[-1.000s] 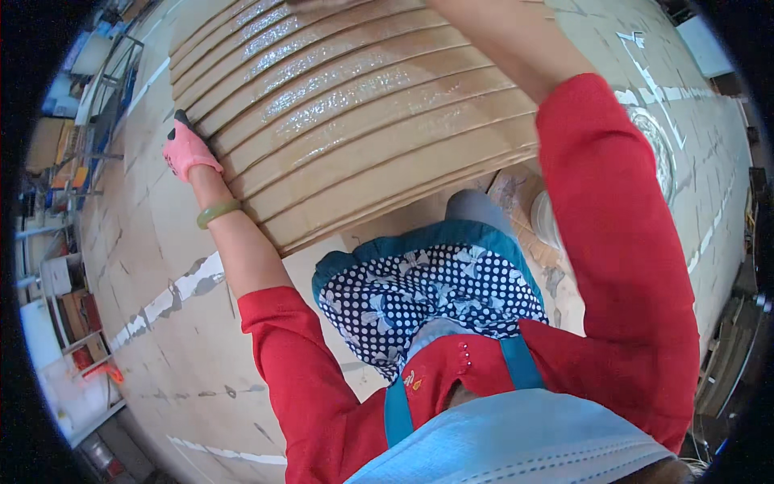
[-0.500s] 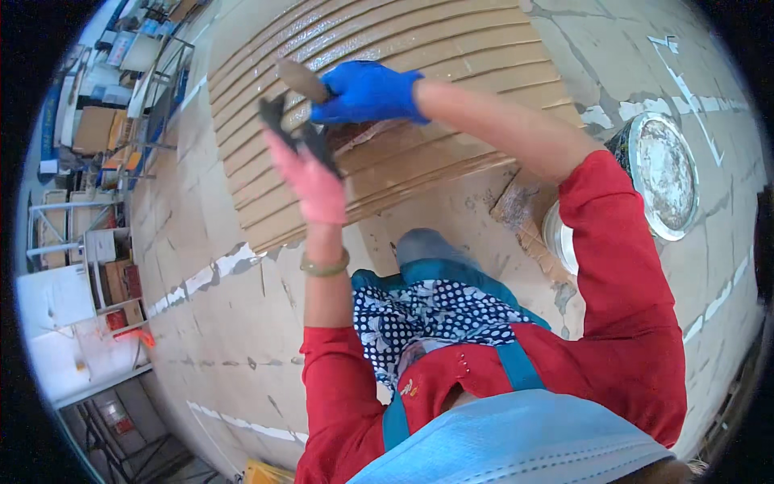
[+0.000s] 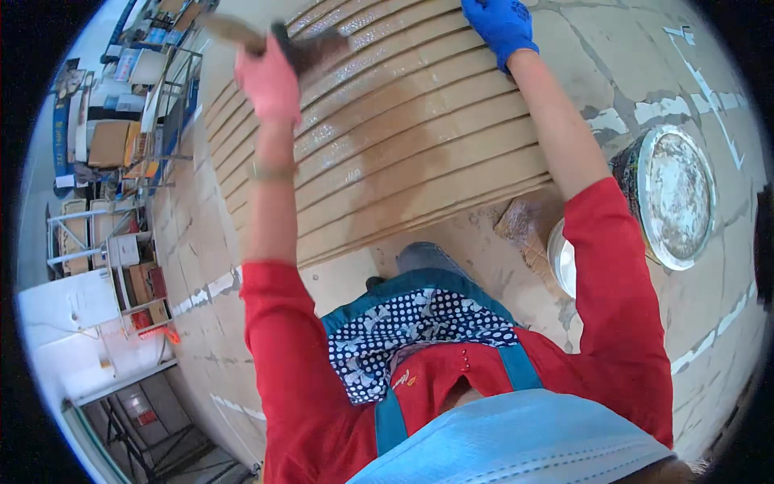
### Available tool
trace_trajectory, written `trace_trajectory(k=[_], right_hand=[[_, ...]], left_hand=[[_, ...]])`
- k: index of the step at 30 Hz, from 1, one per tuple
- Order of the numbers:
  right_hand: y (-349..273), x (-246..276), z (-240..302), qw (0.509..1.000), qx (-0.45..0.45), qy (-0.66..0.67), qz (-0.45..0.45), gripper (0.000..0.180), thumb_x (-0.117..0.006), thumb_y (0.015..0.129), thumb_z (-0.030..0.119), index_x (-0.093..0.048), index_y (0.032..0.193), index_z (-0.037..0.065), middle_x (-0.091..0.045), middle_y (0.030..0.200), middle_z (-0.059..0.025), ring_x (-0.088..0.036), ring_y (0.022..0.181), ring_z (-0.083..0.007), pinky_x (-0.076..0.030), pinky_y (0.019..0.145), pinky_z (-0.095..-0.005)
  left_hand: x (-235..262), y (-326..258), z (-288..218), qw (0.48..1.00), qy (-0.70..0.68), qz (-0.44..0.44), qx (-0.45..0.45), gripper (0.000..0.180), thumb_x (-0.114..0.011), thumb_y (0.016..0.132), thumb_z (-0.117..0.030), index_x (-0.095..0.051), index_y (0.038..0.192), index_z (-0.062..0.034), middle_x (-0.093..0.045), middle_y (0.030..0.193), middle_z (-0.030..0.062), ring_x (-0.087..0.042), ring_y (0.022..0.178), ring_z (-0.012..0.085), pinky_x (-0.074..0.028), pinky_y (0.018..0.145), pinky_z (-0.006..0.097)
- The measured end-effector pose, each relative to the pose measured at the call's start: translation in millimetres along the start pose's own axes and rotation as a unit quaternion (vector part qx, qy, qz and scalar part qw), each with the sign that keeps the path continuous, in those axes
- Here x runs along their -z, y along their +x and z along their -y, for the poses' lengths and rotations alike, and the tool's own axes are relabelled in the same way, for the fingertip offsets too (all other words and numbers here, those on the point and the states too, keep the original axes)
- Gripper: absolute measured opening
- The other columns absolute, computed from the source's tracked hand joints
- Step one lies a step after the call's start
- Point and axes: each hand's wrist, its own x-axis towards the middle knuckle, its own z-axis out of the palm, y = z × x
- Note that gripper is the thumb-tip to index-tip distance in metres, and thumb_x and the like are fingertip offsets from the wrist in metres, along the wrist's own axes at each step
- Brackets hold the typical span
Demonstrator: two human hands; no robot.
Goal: Applying a liquid substance (paint or glue) to sheets of corrugated board using a brush.
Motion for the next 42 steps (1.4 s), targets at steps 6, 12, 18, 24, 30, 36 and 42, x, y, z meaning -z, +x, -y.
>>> trace_trajectory(k=[6,12,18,24,30,36,42], right_hand=[[8,-1,20,0.999,0.017,0.037,-0.014,0.033,-0.053,0.085,0.037,-0.062,0.082,0.006,-0.063,0.080,-0.0203,-0.061,0.075,-0.0382,-0.048,0.068,-0.0460],[8,-6,15,0.998,0.001,0.057,0.006,0.034,-0.053,0.084,0.037,-0.062,0.076,0.005,-0.063,0.077,-0.0213,-0.060,0.071,-0.0390,-0.047,0.065,-0.0470],[6,6,13,0.998,0.015,0.049,-0.021,0.034,-0.054,0.084,0.037,-0.061,0.075,0.005,-0.062,0.076,-0.0213,-0.060,0.071,-0.0390,-0.047,0.065,-0.0468],[-3,4,9,0.997,0.013,0.070,-0.011,0.034,-0.054,0.084,0.037,-0.061,0.076,0.004,-0.062,0.075,-0.0214,-0.060,0.071,-0.0392,-0.046,0.065,-0.0469],[7,-13,21,0.997,0.035,0.072,-0.007,0.035,-0.054,0.084,0.038,-0.061,0.076,0.005,-0.062,0.075,-0.0206,-0.060,0.071,-0.0387,-0.046,0.065,-0.0471],[7,-7,-10,0.999,0.013,0.047,-0.014,0.035,-0.054,0.084,0.039,-0.061,0.076,0.006,-0.062,0.073,-0.0188,-0.060,0.069,-0.0373,-0.046,0.064,-0.0458],[0,3,17,0.997,0.010,0.082,0.004,0.033,-0.054,0.085,0.038,-0.061,0.076,0.006,-0.062,0.071,-0.0173,-0.061,0.067,-0.0350,-0.047,0.063,-0.0441]], left_hand=[[-93,142,64,0.986,0.131,-0.093,-0.037,0.054,-0.051,0.088,-0.049,-0.060,0.107,-0.0002,-0.062,0.106,0.0223,-0.057,0.100,0.0380,-0.045,0.086,0.043],[-128,100,62,0.970,0.243,-0.017,0.028,0.049,-0.052,0.091,-0.043,-0.055,0.109,0.0019,-0.062,0.101,0.0224,-0.057,0.098,0.0372,-0.045,0.084,0.043],[-45,-65,-14,0.987,0.106,0.098,-0.070,0.024,-0.058,0.084,-0.019,-0.058,0.094,0.0028,-0.063,0.083,0.0230,-0.058,0.084,0.0419,-0.045,0.074,0.045],[-4,-86,-25,0.986,0.046,0.150,-0.058,0.025,-0.055,0.086,-0.022,-0.057,0.089,0.0035,-0.062,0.081,0.0232,-0.059,0.082,0.0412,-0.044,0.073,0.047],[-43,110,59,0.824,0.524,0.059,-0.207,0.046,-0.048,0.093,-0.039,-0.053,0.115,0.0010,-0.060,0.096,0.0264,-0.054,0.096,0.0429,-0.045,0.083,0.047],[-57,-35,-10,0.988,0.088,0.126,0.005,0.039,-0.049,0.093,-0.030,-0.052,0.116,0.0019,-0.060,0.095,0.0260,-0.056,0.092,0.0413,-0.045,0.081,0.044],[39,-135,-29,0.981,0.076,0.176,-0.010,0.021,-0.058,0.084,-0.017,-0.056,0.084,0.0044,-0.061,0.075,0.0222,-0.059,0.071,0.0384,-0.044,0.063,0.045]])
